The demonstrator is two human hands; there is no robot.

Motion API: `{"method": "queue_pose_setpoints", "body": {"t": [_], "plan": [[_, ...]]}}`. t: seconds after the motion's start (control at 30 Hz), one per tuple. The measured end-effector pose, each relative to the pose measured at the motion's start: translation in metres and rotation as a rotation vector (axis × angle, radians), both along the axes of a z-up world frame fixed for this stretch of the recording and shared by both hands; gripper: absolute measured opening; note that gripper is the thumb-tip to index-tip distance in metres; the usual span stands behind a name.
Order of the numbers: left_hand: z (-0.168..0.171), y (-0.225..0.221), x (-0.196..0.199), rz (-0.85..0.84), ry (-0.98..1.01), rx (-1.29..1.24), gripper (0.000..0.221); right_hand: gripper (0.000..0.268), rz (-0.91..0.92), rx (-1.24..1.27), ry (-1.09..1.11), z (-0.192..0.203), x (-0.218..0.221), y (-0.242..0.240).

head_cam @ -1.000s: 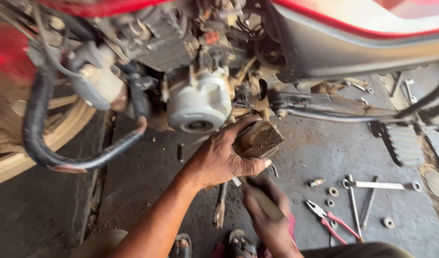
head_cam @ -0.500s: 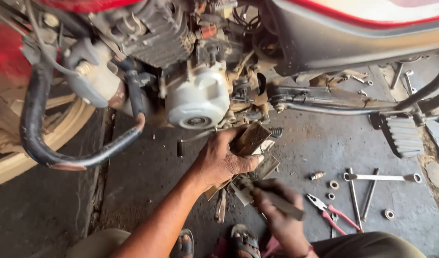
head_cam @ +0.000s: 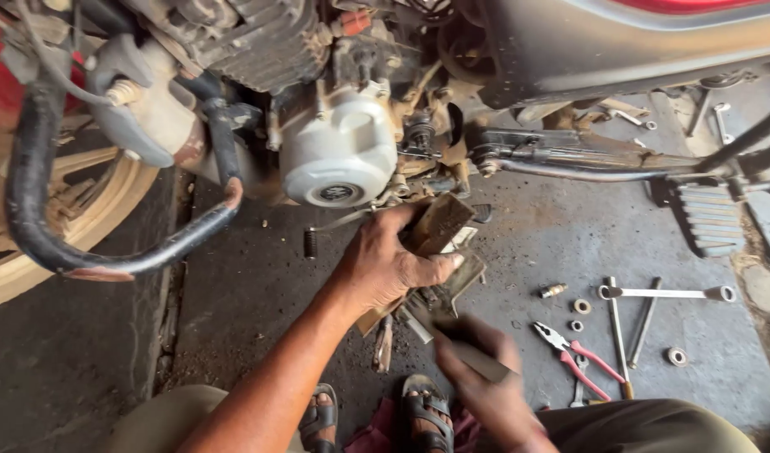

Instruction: Cleaning dirt and grime from a motorcycle engine and its cover using a scraper and a brush.

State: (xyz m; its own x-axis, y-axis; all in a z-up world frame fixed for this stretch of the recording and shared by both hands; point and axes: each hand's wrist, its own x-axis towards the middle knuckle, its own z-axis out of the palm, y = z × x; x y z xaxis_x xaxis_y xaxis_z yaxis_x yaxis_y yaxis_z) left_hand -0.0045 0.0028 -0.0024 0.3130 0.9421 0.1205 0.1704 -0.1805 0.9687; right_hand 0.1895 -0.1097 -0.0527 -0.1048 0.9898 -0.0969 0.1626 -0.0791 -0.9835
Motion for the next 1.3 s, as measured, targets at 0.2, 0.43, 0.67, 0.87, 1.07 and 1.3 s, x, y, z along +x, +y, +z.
{"method": "queue_pose_setpoints", "body": {"t": [0.2, 0.43, 0.67, 0.87, 1.07, 1.3], "plan": [[0.012, 0.002, 0.002, 0.039, 0.194, 0.054, 0.078, 0.021, -0.076, -0.012, -0.046, 0.005, -0.017, 0.008], [0.000, -0.005, 0.010, 0.019, 0.071, 0.027, 0.079, 0.017, -0.066, 0.136, -0.216, 0.025, -0.011, -0.009], [0.007, -0.004, 0.005, 0.021, 0.043, 0.064, 0.081, 0.013, -0.191, 0.251, -0.191, 0.003, -0.009, -0.013], [0.009, -0.001, 0.003, 0.009, 0.022, 0.076, 0.082, 0.012, -0.250, 0.308, -0.156, 0.006, -0.003, -0.004], [0.004, 0.004, 0.003, 0.015, 0.032, 0.074, 0.082, 0.016, -0.252, 0.243, 0.017, 0.004, -0.002, -0.003], [-0.007, 0.003, 0.002, -0.020, -0.006, 0.061, 0.081, 0.018, -0.236, 0.053, 0.123, -0.011, -0.002, -0.004]]}}
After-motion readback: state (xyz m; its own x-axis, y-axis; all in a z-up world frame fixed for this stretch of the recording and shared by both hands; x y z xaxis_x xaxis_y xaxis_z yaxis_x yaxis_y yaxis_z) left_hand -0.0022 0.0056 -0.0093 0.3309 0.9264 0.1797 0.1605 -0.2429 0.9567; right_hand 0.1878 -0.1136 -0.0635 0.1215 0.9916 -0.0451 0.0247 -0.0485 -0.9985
